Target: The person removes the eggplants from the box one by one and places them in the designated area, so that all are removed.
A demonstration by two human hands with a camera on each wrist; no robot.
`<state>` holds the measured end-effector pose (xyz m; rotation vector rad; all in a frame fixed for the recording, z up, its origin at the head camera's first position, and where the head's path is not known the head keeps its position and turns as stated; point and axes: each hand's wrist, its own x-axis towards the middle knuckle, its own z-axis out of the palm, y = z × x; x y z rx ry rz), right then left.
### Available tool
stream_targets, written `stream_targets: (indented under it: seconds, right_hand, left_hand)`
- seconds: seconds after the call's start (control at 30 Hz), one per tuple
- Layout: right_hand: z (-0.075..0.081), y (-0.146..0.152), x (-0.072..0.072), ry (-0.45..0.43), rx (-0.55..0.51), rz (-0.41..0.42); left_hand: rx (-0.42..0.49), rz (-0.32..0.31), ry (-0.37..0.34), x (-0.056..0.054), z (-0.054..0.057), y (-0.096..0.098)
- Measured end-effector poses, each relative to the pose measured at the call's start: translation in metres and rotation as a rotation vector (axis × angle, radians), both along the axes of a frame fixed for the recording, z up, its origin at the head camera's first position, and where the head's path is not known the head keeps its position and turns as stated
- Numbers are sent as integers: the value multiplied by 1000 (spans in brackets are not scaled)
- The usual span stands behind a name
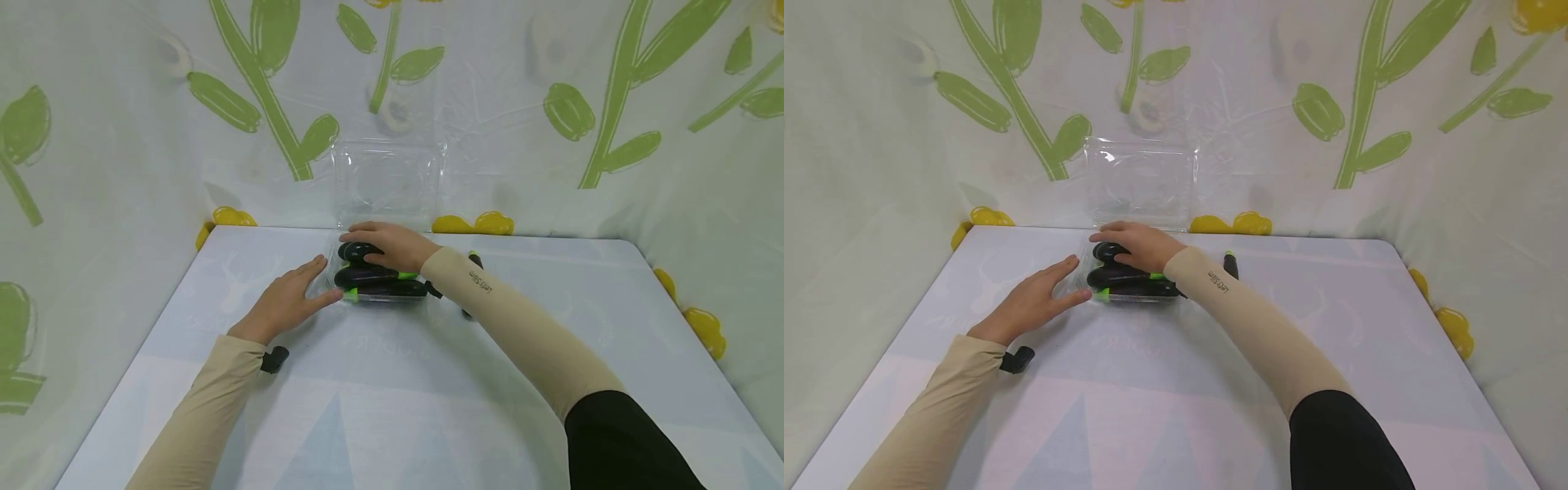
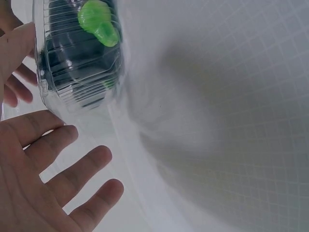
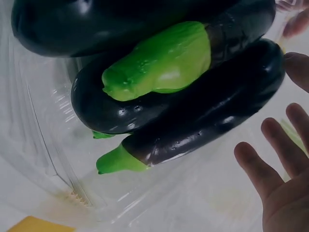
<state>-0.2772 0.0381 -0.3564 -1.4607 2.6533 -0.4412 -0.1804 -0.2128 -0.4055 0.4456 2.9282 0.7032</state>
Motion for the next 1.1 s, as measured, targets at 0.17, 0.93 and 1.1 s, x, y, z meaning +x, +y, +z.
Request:
stream_targets:
  seconds: [0.17, 0.93, 1.1]
  right_hand:
    - [-6, -6, -4, 50, 98, 22]
    - [-12, -12, -1, 191, 175, -34]
    - [0, -9, 1, 182, 135, -76]
  left_hand:
    - [0, -2, 2, 0, 1, 1]
    - [19, -6, 5, 0, 2, 1]
    - [12, -3, 9, 0, 2, 2]
